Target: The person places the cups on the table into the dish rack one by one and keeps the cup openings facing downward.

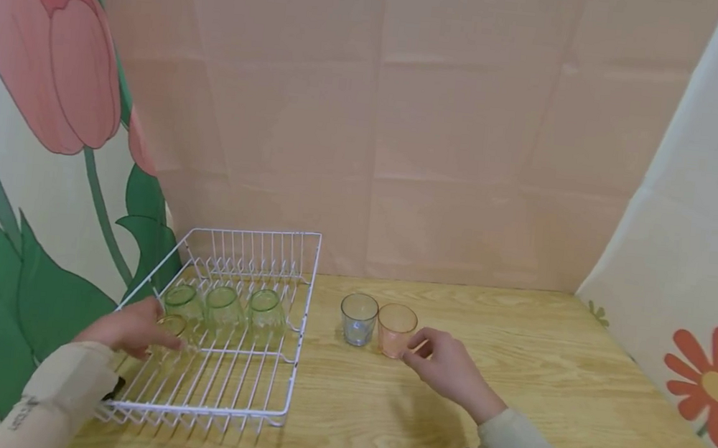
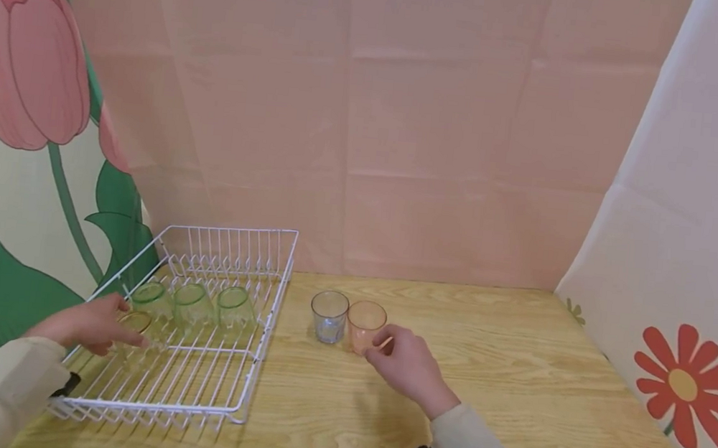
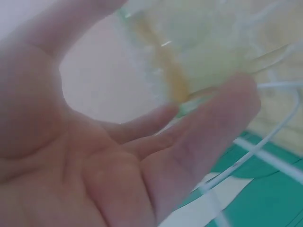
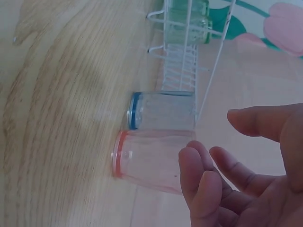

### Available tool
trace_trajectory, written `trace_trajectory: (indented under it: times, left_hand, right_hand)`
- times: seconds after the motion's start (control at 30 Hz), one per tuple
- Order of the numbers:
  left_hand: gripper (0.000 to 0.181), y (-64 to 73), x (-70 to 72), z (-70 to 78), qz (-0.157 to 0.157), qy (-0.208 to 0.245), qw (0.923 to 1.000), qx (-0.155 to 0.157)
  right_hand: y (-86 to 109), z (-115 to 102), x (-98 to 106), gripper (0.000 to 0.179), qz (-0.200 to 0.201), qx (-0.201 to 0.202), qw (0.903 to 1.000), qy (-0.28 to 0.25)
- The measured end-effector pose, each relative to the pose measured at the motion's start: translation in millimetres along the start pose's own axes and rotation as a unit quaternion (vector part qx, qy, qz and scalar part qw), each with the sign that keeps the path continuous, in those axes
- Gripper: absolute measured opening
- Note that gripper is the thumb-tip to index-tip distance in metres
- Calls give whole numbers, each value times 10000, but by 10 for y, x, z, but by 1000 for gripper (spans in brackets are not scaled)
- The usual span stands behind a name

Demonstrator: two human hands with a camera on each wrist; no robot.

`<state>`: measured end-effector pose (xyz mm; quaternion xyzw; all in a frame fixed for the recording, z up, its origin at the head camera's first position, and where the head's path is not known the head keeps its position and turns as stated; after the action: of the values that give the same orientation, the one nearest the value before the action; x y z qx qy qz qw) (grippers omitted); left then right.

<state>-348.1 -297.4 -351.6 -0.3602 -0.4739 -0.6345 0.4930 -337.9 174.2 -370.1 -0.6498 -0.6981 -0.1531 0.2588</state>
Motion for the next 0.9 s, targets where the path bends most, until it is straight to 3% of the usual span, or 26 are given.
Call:
trace_trajectory:
  times: [0.2,0.4,0.63,0.9]
  left_hand:
    - [83,170,305,163,373,-410,9979,-335]
    - [80,415,515,557,1025,-385,9926,-526]
    - [75,693,495,1238,1667,139,9811,-971]
    - [60,781,287,1762,1635,603,9750,-1378]
  right_hand:
    - [-89,85,33,24,79,-105,9999,-84]
    - [-197,174,87,41,189,-220,9995,-152]
    - [-323,292,94,53,242,-317,9990,-193]
    - [-369,391,11,55,93,-577,9973,-440]
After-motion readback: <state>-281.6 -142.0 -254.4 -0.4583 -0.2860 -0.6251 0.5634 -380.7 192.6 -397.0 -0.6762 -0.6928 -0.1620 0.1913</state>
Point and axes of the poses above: each hand's wrist, its own y-axis away from the middle knuckle, its own x-axis out of the back of the hand, z = x × y, the point moved 10 cm from there along -y, towards the middle knuckle, and after that the axes turned 13 degrees about -y, right-handed, at the moved point
